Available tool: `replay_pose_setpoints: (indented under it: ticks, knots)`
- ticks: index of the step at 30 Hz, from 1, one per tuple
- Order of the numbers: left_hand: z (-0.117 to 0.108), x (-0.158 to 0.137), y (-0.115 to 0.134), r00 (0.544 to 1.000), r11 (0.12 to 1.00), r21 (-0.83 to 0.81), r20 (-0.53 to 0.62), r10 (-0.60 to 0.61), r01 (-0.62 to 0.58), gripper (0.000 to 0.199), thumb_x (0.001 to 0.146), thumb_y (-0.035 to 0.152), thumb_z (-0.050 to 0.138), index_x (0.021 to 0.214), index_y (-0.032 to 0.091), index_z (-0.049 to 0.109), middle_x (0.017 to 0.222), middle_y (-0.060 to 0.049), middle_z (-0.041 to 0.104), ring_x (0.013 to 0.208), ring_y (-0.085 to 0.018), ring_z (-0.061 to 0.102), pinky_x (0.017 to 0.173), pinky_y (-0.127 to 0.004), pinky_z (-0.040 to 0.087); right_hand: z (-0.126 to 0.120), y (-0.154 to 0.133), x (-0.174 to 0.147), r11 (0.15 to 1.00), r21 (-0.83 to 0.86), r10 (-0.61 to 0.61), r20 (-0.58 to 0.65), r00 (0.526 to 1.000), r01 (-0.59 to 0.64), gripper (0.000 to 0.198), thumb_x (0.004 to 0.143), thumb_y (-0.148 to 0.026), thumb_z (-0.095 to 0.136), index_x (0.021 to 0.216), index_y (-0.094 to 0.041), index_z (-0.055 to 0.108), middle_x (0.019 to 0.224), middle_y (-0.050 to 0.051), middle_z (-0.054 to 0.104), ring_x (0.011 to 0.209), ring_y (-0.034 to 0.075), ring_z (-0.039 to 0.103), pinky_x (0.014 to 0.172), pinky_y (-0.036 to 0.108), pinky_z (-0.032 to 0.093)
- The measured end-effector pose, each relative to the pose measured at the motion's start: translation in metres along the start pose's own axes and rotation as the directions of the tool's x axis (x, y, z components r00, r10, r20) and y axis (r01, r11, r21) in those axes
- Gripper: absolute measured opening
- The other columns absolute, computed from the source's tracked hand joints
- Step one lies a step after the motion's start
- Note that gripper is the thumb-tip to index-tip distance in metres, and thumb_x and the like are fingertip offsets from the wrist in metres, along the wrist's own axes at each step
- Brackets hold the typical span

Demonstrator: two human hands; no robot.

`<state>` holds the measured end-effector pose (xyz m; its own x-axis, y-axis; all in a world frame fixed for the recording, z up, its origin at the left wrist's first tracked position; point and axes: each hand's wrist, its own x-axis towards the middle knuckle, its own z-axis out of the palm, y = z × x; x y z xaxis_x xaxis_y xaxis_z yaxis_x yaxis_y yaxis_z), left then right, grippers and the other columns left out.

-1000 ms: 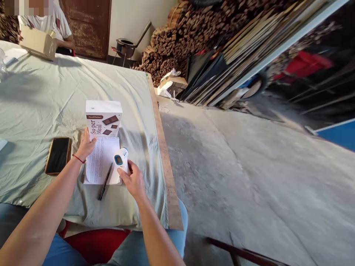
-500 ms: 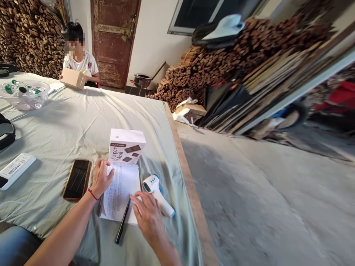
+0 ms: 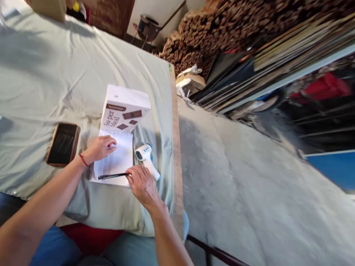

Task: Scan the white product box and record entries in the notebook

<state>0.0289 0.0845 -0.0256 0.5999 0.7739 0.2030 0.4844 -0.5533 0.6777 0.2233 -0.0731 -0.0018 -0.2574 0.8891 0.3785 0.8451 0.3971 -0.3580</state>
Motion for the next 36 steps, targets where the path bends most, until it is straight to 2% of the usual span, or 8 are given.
replay_pose_setpoints:
  ticks: [2, 4, 6, 8, 13, 18, 25, 36]
  knots:
    - [0.004, 0.002, -0.003, 0.999, 0.999, 0.027, 0.017, 0.027, -0.027, 0.009, 0.088, 0.025, 0.066, 0.096, 0.020, 0.068, 0.086, -0.004, 0.068, 0.085, -0.021, 0.067, 0.076, -0.032, 0.050, 0.000, -0.013, -0.006, 0.972, 0.207, 0.153, -0.191, 0.970, -0.113, 0.003, 0.094, -0.023, 0.057, 0.094, -0.025, 0.056, 0.083, 0.003, 0.066, 0.075, 0.019, 0.065, 0.070, 0.034, 0.050]
    - [0.006, 0.003, -0.004, 0.998, 0.994, 0.086, 0.019, 0.067, -0.069, 0.010, 0.090, 0.026, 0.064, 0.096, 0.020, 0.068, 0.085, -0.003, 0.068, 0.084, -0.020, 0.066, 0.075, -0.031, 0.049, 0.005, -0.033, -0.009, 0.878, 0.440, 0.360, -0.344, 0.867, -0.190, 0.011, 0.093, -0.028, 0.058, 0.089, -0.026, 0.048, 0.075, -0.001, 0.062, 0.065, 0.018, 0.062, 0.065, 0.033, 0.050]
    - [0.007, 0.004, -0.004, 0.996, 0.988, 0.129, 0.012, 0.089, -0.090, 0.010, 0.091, 0.026, 0.063, 0.096, 0.019, 0.068, 0.085, -0.003, 0.068, 0.083, -0.019, 0.066, 0.073, -0.030, 0.048, 0.014, -0.054, -0.008, 0.748, 0.626, 0.512, -0.329, 0.794, -0.222, 0.011, 0.092, -0.034, 0.054, 0.087, -0.026, 0.047, 0.071, -0.001, 0.060, 0.061, 0.018, 0.061, 0.063, 0.035, 0.051]
    - [0.006, 0.004, -0.003, 0.995, 0.983, 0.153, 0.006, 0.101, -0.100, 0.009, 0.091, 0.025, 0.063, 0.096, 0.019, 0.068, 0.085, -0.003, 0.068, 0.081, -0.019, 0.065, 0.072, -0.030, 0.048, 0.025, -0.069, -0.003, 0.638, 0.719, 0.583, -0.218, 0.782, -0.275, 0.012, 0.091, -0.036, 0.049, 0.090, -0.025, 0.053, 0.073, 0.001, 0.063, 0.067, 0.020, 0.064, 0.067, 0.038, 0.053]
    - [0.006, 0.005, -0.003, 0.992, 0.972, 0.200, 0.018, 0.124, -0.125, 0.011, 0.089, 0.026, 0.067, 0.098, 0.019, 0.068, 0.086, -0.002, 0.068, 0.081, -0.018, 0.064, 0.073, -0.030, 0.047, 0.049, -0.071, 0.001, 0.564, 0.640, 0.681, -0.004, 0.732, -0.521, 0.010, 0.082, -0.031, 0.059, 0.084, -0.023, 0.063, 0.069, -0.001, 0.062, 0.058, 0.015, 0.055, 0.058, 0.029, 0.047]
    - [0.008, 0.004, 0.000, 0.994, 0.970, 0.216, 0.035, 0.106, -0.111, 0.011, 0.091, 0.027, 0.066, 0.098, 0.019, 0.068, 0.088, -0.003, 0.068, 0.082, -0.018, 0.064, 0.077, -0.030, 0.048, 0.061, -0.061, -0.013, 0.623, 0.551, 0.704, -0.083, 0.706, -0.556, 0.008, 0.078, -0.031, 0.060, 0.080, -0.023, 0.063, 0.063, -0.003, 0.060, 0.054, 0.014, 0.051, 0.054, 0.028, 0.043]
    - [0.010, 0.004, -0.001, 0.990, 0.965, 0.224, 0.036, 0.134, -0.138, 0.009, 0.091, 0.025, 0.065, 0.098, 0.019, 0.068, 0.087, -0.002, 0.067, 0.082, -0.018, 0.064, 0.080, -0.032, 0.048, 0.068, -0.060, -0.011, 0.720, 0.495, 0.608, -0.113, 0.786, -0.486, 0.009, 0.081, -0.031, 0.060, 0.076, -0.025, 0.063, 0.063, -0.002, 0.062, 0.055, 0.015, 0.055, 0.056, 0.029, 0.045]
    - [0.010, 0.005, -0.001, 0.990, 0.963, 0.230, 0.028, 0.138, -0.141, 0.006, 0.092, 0.024, 0.064, 0.095, 0.020, 0.067, 0.085, -0.001, 0.066, 0.082, -0.018, 0.063, 0.080, -0.032, 0.048, 0.067, -0.060, -0.008, 0.795, 0.419, 0.516, -0.083, 0.853, -0.440, 0.008, 0.084, -0.024, 0.055, 0.079, -0.025, 0.061, 0.062, -0.003, 0.061, 0.055, 0.014, 0.055, 0.058, 0.027, 0.044]
